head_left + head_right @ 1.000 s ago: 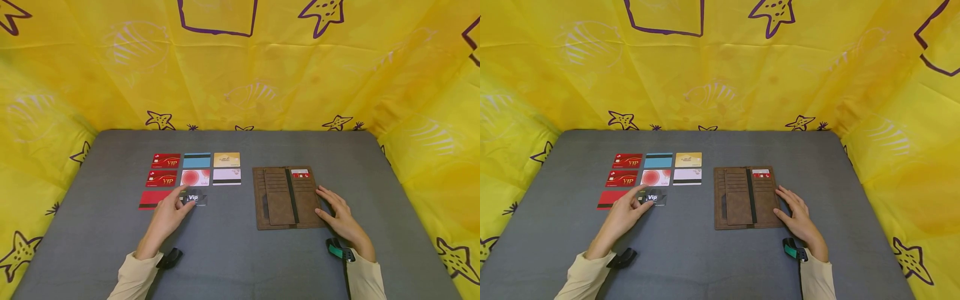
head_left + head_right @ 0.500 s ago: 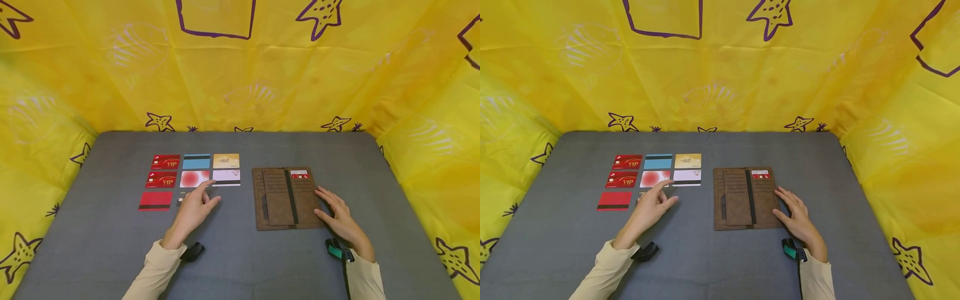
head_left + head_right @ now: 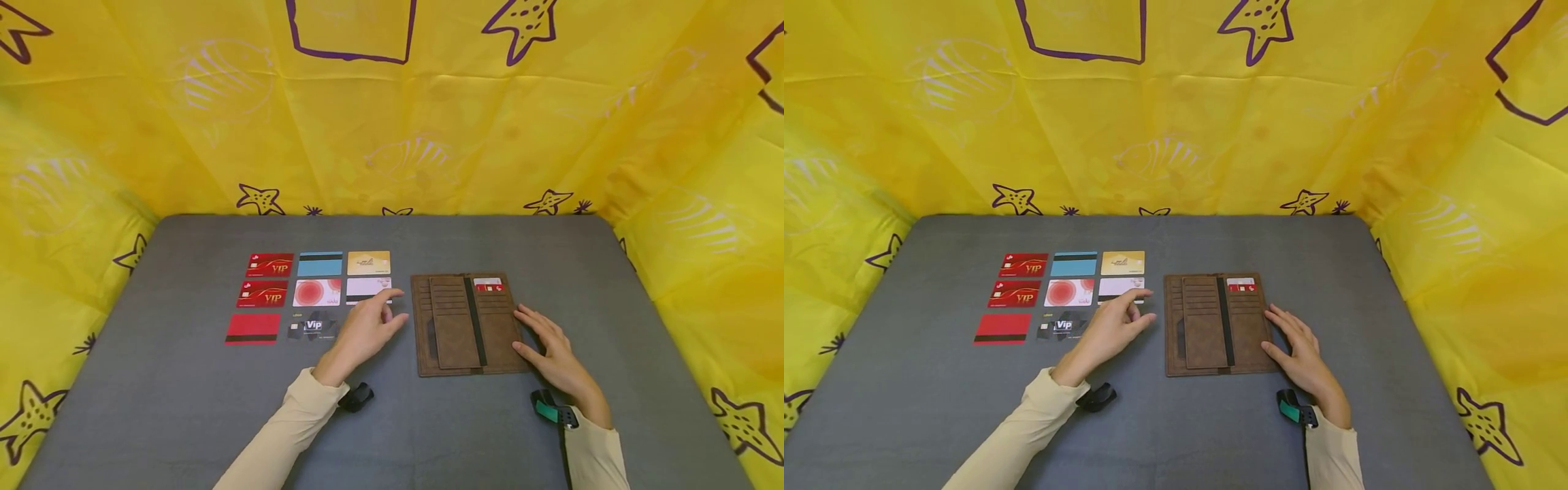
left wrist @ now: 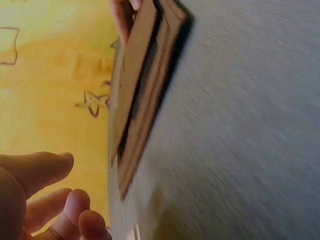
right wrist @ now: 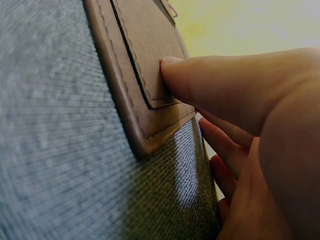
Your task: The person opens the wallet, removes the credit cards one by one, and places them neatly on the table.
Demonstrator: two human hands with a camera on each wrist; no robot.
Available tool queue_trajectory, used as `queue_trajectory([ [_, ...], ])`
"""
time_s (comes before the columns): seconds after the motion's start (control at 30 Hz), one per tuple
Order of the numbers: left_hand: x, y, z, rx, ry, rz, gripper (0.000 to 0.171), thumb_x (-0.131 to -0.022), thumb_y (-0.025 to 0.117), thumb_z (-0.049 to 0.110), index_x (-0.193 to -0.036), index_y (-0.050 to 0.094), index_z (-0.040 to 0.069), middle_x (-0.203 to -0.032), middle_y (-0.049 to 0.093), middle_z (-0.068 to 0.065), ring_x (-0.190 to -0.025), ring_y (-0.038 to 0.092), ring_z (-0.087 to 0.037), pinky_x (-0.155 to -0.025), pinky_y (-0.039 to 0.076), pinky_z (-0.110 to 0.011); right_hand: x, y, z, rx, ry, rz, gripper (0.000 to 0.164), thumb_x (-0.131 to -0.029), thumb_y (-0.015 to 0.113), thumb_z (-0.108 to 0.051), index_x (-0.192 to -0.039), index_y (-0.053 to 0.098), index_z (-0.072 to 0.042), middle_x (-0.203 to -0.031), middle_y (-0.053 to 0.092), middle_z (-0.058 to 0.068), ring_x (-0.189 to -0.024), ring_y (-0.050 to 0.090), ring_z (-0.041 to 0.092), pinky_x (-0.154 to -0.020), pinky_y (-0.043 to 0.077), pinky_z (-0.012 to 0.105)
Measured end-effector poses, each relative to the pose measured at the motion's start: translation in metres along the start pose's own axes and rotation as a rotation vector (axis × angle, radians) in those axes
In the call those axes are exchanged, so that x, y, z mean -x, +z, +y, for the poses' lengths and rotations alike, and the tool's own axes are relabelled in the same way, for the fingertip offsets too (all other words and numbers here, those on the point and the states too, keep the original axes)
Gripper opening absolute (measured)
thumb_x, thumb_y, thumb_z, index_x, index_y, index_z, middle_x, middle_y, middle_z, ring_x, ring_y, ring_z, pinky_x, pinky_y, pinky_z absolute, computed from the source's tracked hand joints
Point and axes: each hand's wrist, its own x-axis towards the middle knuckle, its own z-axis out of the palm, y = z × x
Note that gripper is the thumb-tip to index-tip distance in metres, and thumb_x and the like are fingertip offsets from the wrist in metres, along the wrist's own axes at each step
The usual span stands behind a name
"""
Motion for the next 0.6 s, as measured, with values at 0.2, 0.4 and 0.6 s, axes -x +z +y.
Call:
queue_trajectory([
  [0.2, -0.018, 0.012, 0.015, -0.013, 0.047, -0.036, 0.035, -0.091, 0.072, 0.023, -0.123, 0.065, 0.011, -0.066, 0.055, 0.005, -0.057, 0.046, -0.008, -0.057, 0.037, -0.024, 0.001, 0.001, 0.000, -0.001, 0.003, 0.000, 0.057, -0.094, 0.066, -0.015, -0.145, 0.045, -0.002, -0.156, 0.033, 0.025, -0.140, 0.018, 0.054, -0.100, 0.010, 0.075],
  [0.4, -0.036, 0.023, 0.026, -0.021, 0.067, -0.076, 0.035, -0.092, 0.070, 0.025, -0.123, 0.065, 0.011, -0.067, 0.057, 0.004, -0.057, 0.048, -0.007, -0.057, 0.037, -0.023, 0.001, 0.000, 0.001, -0.004, 0.000, 0.001, 0.057, -0.094, 0.066, -0.015, -0.145, 0.045, -0.002, -0.156, 0.033, 0.025, -0.140, 0.018, 0.054, -0.099, 0.010, 0.075],
  [0.6, -0.052, 0.037, 0.032, -0.044, 0.071, -0.141, 0.035, -0.094, 0.068, 0.026, -0.126, 0.064, 0.013, -0.068, 0.057, 0.005, -0.057, 0.049, -0.006, -0.053, 0.036, -0.022, 0.000, 0.000, 0.001, -0.005, 0.001, 0.004, 0.057, -0.094, 0.066, -0.015, -0.145, 0.045, -0.002, -0.156, 0.033, 0.025, -0.140, 0.018, 0.054, -0.099, 0.010, 0.074],
])
